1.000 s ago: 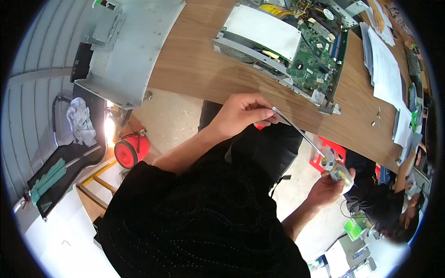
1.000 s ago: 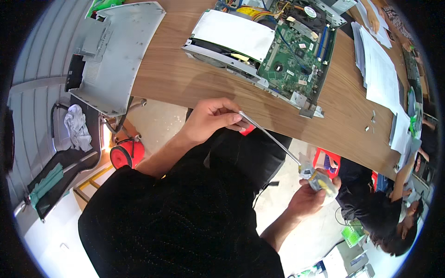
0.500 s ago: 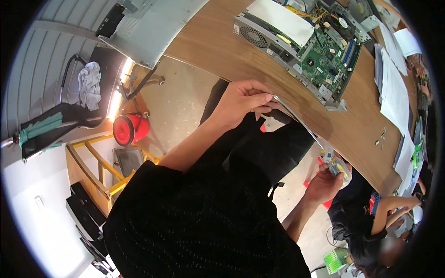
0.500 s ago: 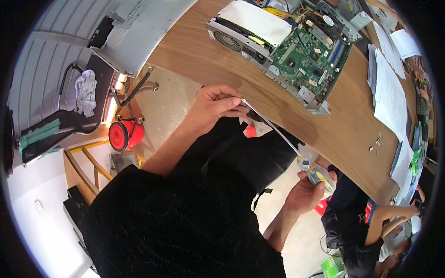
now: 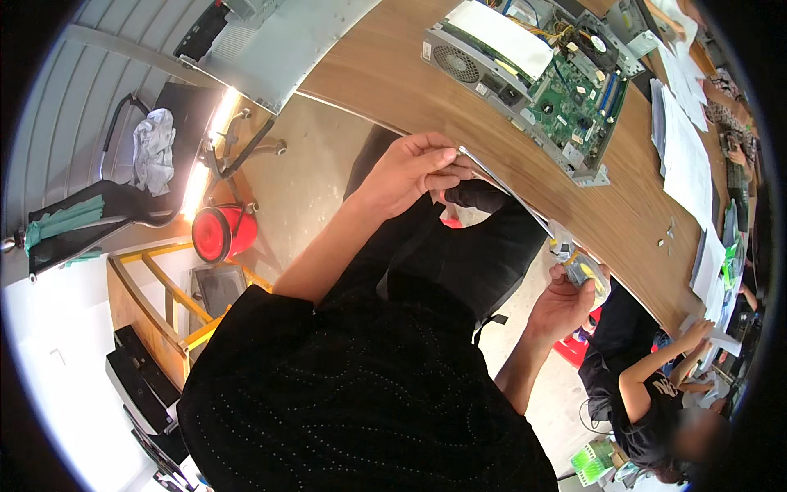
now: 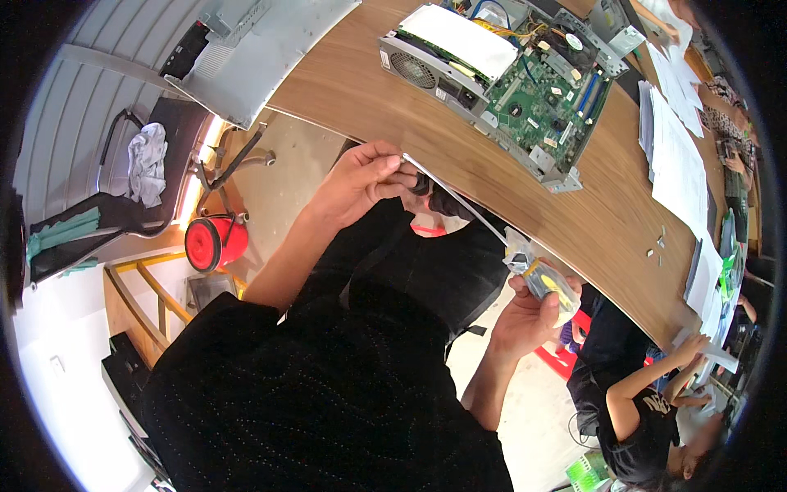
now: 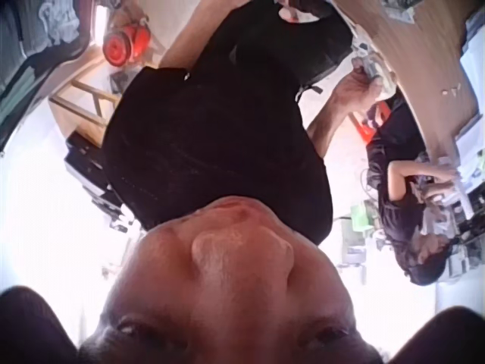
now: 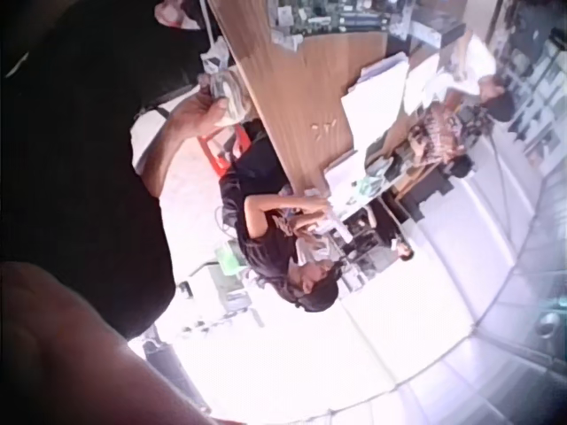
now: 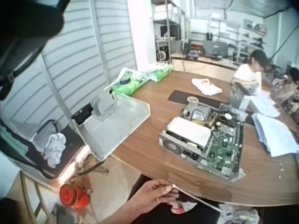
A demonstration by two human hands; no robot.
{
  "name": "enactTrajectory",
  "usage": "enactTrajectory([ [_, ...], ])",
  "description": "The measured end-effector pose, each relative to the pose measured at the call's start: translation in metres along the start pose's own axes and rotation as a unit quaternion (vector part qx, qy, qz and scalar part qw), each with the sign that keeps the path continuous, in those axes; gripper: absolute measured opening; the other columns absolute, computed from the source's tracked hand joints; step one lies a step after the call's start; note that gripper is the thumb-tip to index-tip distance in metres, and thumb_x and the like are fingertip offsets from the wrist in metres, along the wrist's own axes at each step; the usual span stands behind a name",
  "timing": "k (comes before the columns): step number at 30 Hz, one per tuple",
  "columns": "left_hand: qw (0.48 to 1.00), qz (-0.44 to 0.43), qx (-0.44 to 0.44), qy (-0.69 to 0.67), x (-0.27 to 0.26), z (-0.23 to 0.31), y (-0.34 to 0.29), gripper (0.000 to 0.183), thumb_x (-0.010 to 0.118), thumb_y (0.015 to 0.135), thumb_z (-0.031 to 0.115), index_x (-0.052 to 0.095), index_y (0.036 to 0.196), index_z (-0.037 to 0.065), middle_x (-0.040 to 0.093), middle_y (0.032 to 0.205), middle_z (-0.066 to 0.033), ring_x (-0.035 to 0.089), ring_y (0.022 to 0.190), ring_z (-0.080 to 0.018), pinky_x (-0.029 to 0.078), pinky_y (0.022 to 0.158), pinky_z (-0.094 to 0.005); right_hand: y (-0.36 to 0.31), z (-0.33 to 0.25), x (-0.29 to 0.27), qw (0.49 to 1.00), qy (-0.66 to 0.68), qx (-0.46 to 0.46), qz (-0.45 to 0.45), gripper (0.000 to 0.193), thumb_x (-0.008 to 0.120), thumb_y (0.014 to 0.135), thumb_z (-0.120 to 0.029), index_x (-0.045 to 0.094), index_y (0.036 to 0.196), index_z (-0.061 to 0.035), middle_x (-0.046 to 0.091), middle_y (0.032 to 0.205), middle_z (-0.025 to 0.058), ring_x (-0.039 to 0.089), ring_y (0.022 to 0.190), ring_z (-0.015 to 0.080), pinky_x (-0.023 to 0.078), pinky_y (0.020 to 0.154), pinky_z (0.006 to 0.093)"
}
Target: The person disassembles and repairs a computer. They use a screwdriver to remove screws from a power supply unit, detach the unit from the chassis, and then use the screwdriver to work on components inside the computer case, including removing more screws and handling internal parts.
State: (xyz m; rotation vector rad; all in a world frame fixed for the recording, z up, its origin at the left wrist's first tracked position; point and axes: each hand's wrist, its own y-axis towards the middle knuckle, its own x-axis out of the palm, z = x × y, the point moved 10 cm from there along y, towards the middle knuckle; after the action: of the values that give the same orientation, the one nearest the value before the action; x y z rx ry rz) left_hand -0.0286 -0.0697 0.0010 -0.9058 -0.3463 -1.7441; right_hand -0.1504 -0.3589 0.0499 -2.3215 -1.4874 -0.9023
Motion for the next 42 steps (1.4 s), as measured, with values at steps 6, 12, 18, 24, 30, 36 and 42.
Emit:
enactTrajectory([
  [6, 1.000, -0.011, -0.021, -0.017, -0.004, 0.004, 0.000, 0.018, 0.058, 0.100, 0.011, 0.062, 0.113, 0.000, 0.070, 0.107, -0.0161, 0.071, 0.099, -0.0236, 0.061, 0.081, -0.0305, -0.013, 0.003, 0.005, 1.000, -0.022, -0.011, 0.012, 0.043, 0.059, 0.098, -0.020, 0.044, 0.135, -0.0030, 0.061, 0.121, 0.0231, 0.067, 0.101, 0.0263, 0.060, 0.081, 0.0352],
  [12, 0.997, -0.008, -0.029, -0.077, -0.012, -0.007, 0.004, 0.015, 0.057, 0.100, 0.009, 0.063, 0.112, 0.002, 0.070, 0.108, -0.0148, 0.072, 0.097, -0.0240, 0.062, 0.080, -0.0317, -0.012, -0.002, 0.013, 0.999, -0.038, -0.021, -0.003, 0.042, 0.059, 0.099, -0.020, 0.044, 0.134, -0.0024, 0.062, 0.121, 0.0224, 0.067, 0.100, 0.0269, 0.059, 0.078, 0.0359],
  [18, 0.996, 0.001, -0.025, -0.082, -0.015, -0.005, 0.003, 0.015, 0.057, 0.100, 0.009, 0.062, 0.112, 0.001, 0.070, 0.106, -0.0132, 0.072, 0.098, -0.0245, 0.063, 0.080, -0.0332, -0.010, 0.004, 0.010, 0.999, -0.046, -0.013, 0.000, 0.042, 0.058, 0.099, -0.020, 0.044, 0.135, -0.0023, 0.062, 0.120, 0.0209, 0.066, 0.100, 0.0262, 0.058, 0.077, 0.0357],
  [24, 0.997, 0.029, -0.039, -0.063, -0.026, -0.012, 0.004, 0.016, 0.057, 0.101, 0.011, 0.061, 0.113, 0.002, 0.070, 0.104, -0.0123, 0.072, 0.096, -0.0237, 0.063, 0.079, -0.0336, -0.008, 0.010, 0.008, 0.998, -0.056, -0.001, 0.022, 0.042, 0.059, 0.098, -0.020, 0.045, 0.135, -0.0040, 0.063, 0.120, 0.0207, 0.066, 0.100, 0.0250, 0.058, 0.076, 0.0352],
  [30, 0.997, 0.059, -0.050, -0.017, -0.035, -0.014, 0.004, 0.019, 0.055, 0.102, 0.014, 0.060, 0.112, -0.001, 0.069, 0.101, -0.0149, 0.072, 0.095, -0.0254, 0.062, 0.080, -0.0343, -0.006, 0.018, 0.006, 0.998, -0.064, 0.002, 0.016, 0.043, 0.062, 0.097, -0.019, 0.046, 0.134, -0.0059, 0.061, 0.124, 0.0165, 0.064, 0.106, 0.0241, 0.057, 0.078, 0.0350],
  [36, 0.997, 0.041, -0.032, -0.057, -0.033, -0.010, 0.013, 0.019, 0.052, 0.103, 0.015, 0.059, 0.113, -0.001, 0.068, 0.102, -0.0133, 0.071, 0.093, -0.0219, 0.062, 0.083, -0.0370, -0.001, 0.029, 0.009, 0.999, -0.046, 0.012, 0.011, 0.041, 0.060, 0.097, -0.017, 0.044, 0.134, -0.0061, 0.058, 0.125, 0.0165, 0.063, 0.102, 0.0246, 0.056, 0.079, 0.0350],
  [42, 0.998, 0.046, -0.010, -0.028, -0.039, 0.001, 0.015, 0.019, 0.053, 0.103, 0.015, 0.059, 0.112, -0.001, 0.068, 0.102, -0.0131, 0.071, 0.095, -0.0225, 0.062, 0.086, -0.0415, 0.003, 0.044, -0.006, 0.995, -0.057, 0.035, 0.078, 0.041, 0.059, 0.099, -0.021, 0.043, 0.133, -0.0043, 0.061, 0.121, 0.0175, 0.066, 0.098, 0.0224, 0.060, 0.069, 0.0326],
])
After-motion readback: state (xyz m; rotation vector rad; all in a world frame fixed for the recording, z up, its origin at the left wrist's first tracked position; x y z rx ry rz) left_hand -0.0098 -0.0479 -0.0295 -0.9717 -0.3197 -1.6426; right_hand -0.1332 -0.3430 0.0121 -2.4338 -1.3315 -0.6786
